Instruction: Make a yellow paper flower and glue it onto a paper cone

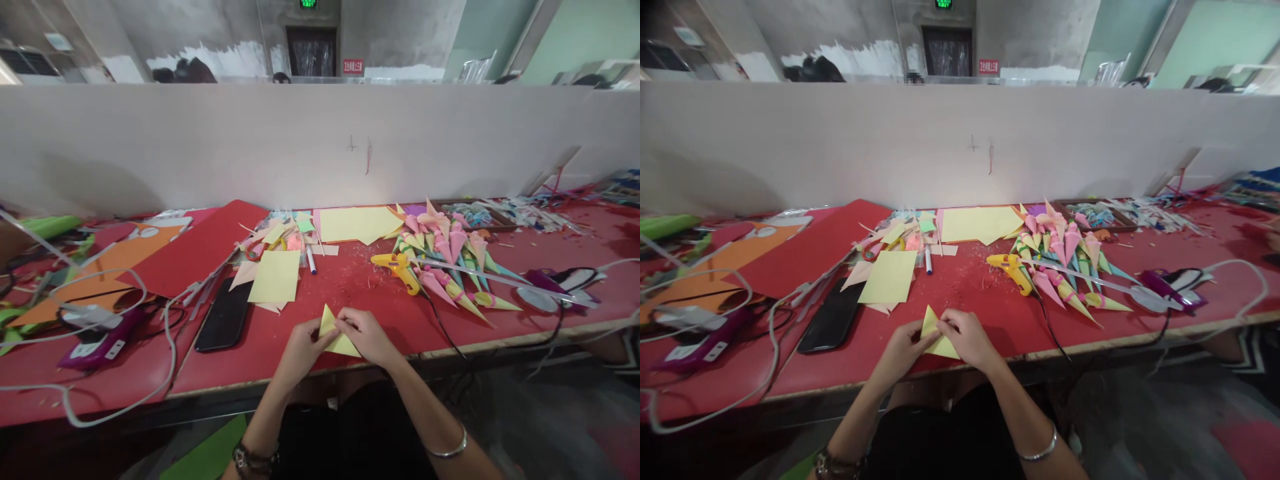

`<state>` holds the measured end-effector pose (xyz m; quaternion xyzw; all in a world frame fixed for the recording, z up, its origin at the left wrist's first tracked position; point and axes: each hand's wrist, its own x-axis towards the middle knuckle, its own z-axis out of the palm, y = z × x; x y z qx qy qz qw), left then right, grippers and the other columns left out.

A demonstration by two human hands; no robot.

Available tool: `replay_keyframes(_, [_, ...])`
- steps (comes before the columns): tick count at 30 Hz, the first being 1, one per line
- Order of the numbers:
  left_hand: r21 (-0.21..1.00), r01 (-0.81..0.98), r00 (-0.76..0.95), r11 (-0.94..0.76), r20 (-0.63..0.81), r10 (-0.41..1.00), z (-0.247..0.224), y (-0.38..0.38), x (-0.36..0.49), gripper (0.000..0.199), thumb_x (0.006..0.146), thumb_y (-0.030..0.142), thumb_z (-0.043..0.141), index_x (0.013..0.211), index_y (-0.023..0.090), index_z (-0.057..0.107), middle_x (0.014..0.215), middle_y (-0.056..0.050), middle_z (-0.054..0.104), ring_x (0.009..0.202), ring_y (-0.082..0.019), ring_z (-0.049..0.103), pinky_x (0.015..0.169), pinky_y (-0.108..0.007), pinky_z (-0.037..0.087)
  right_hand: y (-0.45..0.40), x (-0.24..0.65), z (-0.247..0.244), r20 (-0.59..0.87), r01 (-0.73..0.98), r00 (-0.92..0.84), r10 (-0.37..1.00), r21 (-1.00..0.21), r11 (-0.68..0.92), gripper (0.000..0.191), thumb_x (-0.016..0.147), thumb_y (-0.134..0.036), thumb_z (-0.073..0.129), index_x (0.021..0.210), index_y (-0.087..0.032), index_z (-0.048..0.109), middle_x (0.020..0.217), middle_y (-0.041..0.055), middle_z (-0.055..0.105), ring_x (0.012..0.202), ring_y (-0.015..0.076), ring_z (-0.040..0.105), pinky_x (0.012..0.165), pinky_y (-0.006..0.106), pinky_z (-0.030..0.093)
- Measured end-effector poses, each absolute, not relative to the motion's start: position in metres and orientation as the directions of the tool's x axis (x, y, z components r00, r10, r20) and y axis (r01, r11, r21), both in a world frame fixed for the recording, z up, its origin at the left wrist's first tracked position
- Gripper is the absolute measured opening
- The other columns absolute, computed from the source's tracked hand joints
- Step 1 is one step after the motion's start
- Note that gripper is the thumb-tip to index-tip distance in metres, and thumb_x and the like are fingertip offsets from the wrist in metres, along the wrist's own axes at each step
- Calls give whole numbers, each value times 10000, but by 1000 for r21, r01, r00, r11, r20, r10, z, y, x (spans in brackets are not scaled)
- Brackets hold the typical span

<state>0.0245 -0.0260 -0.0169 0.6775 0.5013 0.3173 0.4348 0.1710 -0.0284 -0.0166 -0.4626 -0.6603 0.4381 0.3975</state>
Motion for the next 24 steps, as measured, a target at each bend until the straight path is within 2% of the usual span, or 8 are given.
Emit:
replay_keyframes(4, [903, 413, 236, -119, 20, 971, -14, -28, 20, 335, 716, 410, 505, 510, 149, 458, 480, 51, 404, 489, -84, 363, 484, -193, 288, -28, 171, -20, 138, 282, -165, 977, -942, 181, 230, 806, -312, 419, 640, -163, 474, 529, -49, 401, 492, 78, 379, 457, 189, 273])
replay_keyframes(6, [904, 417, 195, -98, 16, 981, -13, -27, 18, 364, 735, 419, 474, 485, 160, 420, 453, 58, 378, 467, -81, 347, 480, -194, 278, -30, 172, -21, 162, 277, -137, 977, -941, 195, 177, 809, -305, 418, 745, -163, 503, 573, -35, 463, 530, 93, 442, 486, 193, 326])
replay_keyframes(7, [907, 412, 186, -86, 8, 982, -13, -26, 17, 369, 741, 423, 463, 484, 164, 411, 446, 60, 375, 458, -80, 343, 476, -195, 275, -31, 172, -20, 187, 276, -148, 971, -935, 222, 153, 801, -294, 437, 834, -164, 512, 646, -17, 516, 587, 106, 485, 533, 202, 366])
replay_keyframes(9, [917, 394, 180, -65, -8, 984, -13, -24, 16, 369, 742, 430, 452, 486, 171, 393, 437, 65, 366, 443, -79, 330, 467, -196, 266, -33, 175, -18, 251, 287, -216, 944, -908, 307, 304, 758, -270, 515, 1046, -184, 471, 908, 34, 567, 775, 138, 530, 690, 244, 414])
replay_keyframes(12, [931, 363, 204, -48, -30, 978, -15, -21, 13, 360, 738, 435, 450, 500, 175, 380, 442, 69, 362, 435, -75, 313, 461, -194, 258, -35, 181, -14, 303, 317, -369, 878, -847, 426, 497, 694, -243, 601, 1159, -232, 427, 1124, 57, 486, 984, 180, 476, 849, 306, 378])
replay_keyframes(16, [945, 326, 240, -34, -48, 970, -19, -22, 12, 351, 752, 433, 432, 517, 177, 384, 427, 70, 374, 432, -74, 323, 468, -192, 262, -33, 187, -12, 317, 332, -451, 834, -808, 487, 265, 759, -156, 497, 1015, -213, 531, 962, 36, 538, 919, 154, 507, 832, 286, 386])
replay_keyframes(22, [965, 262, 224, 27, -88, 971, -20, -23, 13, 332, 753, 426, 430, 536, 179, 385, 390, 85, 361, 393, -64, 304, 443, -184, 253, -31, 192, -13, 260, 378, -527, 809, -781, 497, 407, 704, -242, 602, 1096, -215, 496, 1025, 47, 529, 946, 173, 501, 840, 297, 385])
replay_keyframes(24, [966, 256, 239, 46, -109, 965, -20, -23, 14, 331, 754, 433, 428, 549, 173, 416, 383, 82, 385, 383, -64, 316, 435, -184, 254, -31, 193, -14, 280, 366, -514, 811, -783, 502, 351, 719, -236, 587, 1063, -209, 519, 997, 44, 535, 928, 164, 507, 831, 289, 387])
